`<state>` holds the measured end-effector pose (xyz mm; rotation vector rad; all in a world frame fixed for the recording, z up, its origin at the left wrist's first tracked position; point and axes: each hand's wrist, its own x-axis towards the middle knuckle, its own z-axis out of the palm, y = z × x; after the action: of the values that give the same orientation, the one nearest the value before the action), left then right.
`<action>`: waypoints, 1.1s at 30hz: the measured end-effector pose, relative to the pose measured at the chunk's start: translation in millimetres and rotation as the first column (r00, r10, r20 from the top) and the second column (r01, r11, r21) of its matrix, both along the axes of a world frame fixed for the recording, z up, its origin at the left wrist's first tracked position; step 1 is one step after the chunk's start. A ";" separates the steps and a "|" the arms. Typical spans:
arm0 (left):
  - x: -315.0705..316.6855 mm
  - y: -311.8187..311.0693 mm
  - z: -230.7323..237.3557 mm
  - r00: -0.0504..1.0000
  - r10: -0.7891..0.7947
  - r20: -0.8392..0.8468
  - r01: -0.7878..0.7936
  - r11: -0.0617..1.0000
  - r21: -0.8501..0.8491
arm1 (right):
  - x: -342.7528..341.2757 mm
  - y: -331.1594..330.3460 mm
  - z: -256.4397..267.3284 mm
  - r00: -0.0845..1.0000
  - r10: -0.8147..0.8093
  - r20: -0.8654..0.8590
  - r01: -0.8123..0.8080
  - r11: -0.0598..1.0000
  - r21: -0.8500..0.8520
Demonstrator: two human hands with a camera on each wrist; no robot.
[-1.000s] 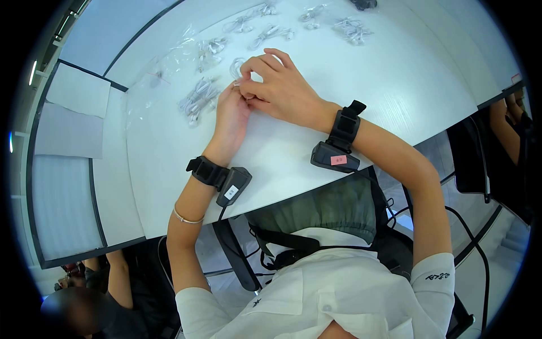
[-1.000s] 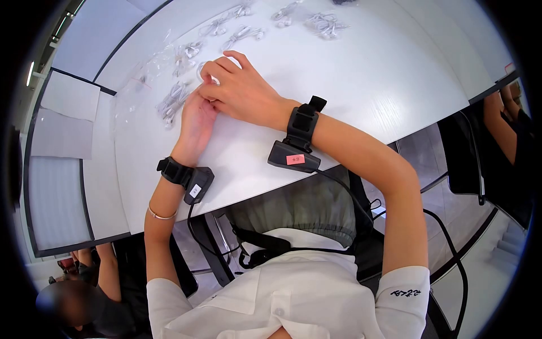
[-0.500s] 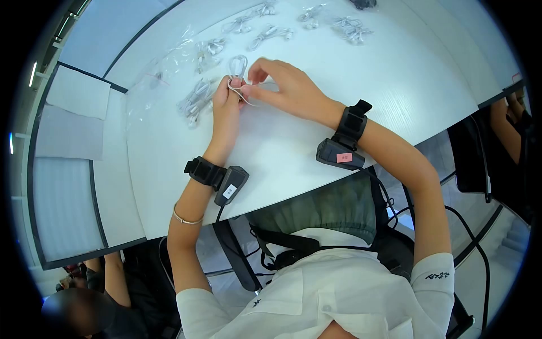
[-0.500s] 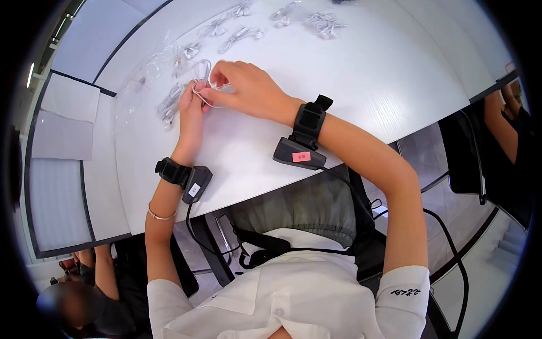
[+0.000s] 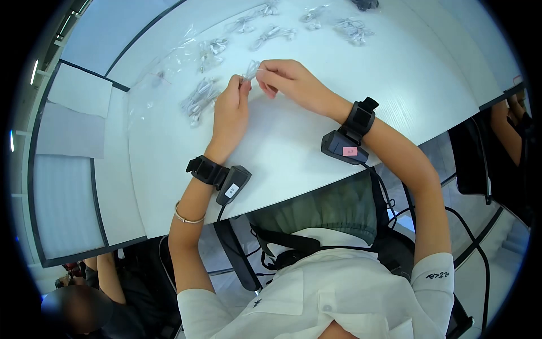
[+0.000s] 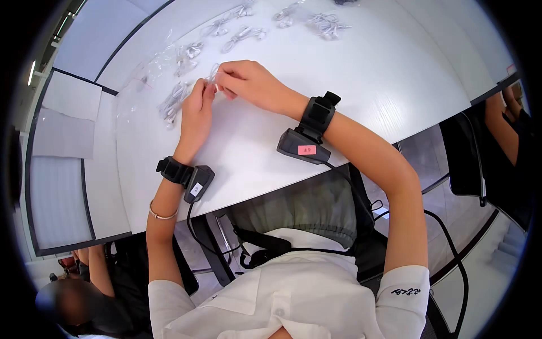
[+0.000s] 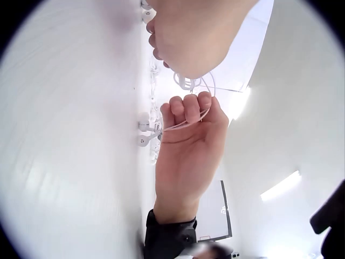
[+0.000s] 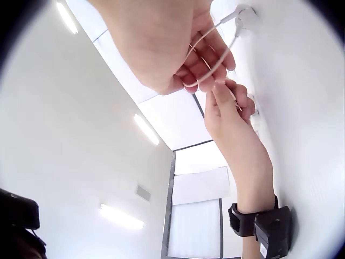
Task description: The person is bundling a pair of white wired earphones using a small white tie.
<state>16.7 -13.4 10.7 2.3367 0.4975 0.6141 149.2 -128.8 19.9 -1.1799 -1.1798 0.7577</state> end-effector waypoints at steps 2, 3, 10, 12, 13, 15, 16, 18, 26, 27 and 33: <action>-0.7 -1.5 -1.8 1.000 -0.028 -0.010 0.028 0.999 0.018 | 1.1 -1.9 3.8 0.994 -0.013 -0.106 0.005 0.997 -0.082; -1.7 -2.5 -0.7 0.999 -0.039 -0.019 0.040 0.998 0.042 | 2.3 -2.0 3.6 0.987 -0.006 -0.161 -0.011 0.994 -0.108; -2.1 -5.1 3.6 0.987 -0.139 -0.078 0.151 0.972 0.181 | 7.3 -4.2 7.2 0.989 -0.120 -0.084 0.098 0.968 -0.230; -3.8 -5.9 3.1 0.982 -0.145 -0.119 0.166 0.967 0.193 | 7.4 -3.4 4.6 0.989 -0.148 -0.025 0.141 0.972 -0.189; -3.9 -5.4 2.1 0.979 -0.136 -0.155 0.164 0.969 0.186 | 8.1 -2.6 3.3 0.986 -0.164 0.004 0.162 0.973 -0.166; -3.9 -5.2 2.2 0.975 -0.125 -0.183 0.157 0.972 0.177 | 10.3 -1.6 0.8 0.993 -0.117 -0.025 0.113 0.984 -0.139; -3.8 -5.3 3.3 0.977 -0.123 -0.175 0.154 0.973 0.174 | 11.1 -1.5 0.3 0.995 -0.096 -0.039 0.090 0.988 -0.125; -3.1 -6.2 2.6 0.984 -0.152 -0.091 0.166 0.971 0.171 | 7.5 -3.4 5.4 0.998 -0.060 0.022 0.062 0.995 -0.084; -5.6 0.5 -0.4 0.977 -0.193 -0.088 0.206 0.963 0.175 | -4.9 -3.1 -2.1 0.986 0.071 0.151 -0.057 0.994 -0.098; -6.4 0.3 0.7 0.976 -0.189 -0.110 0.206 0.963 0.176 | -5.4 -2.5 -3.1 0.987 0.053 0.152 -0.040 0.995 -0.086; -5.8 -3.8 5.8 0.999 -0.011 -0.037 0.012 0.999 0.032 | -1.6 -8.1 12.9 0.987 -0.013 0.163 0.032 0.993 -0.116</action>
<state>10.9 -17.2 16.4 2.3831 0.4937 0.5791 147.6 -136.9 32.9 -1.3726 -1.2668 0.7335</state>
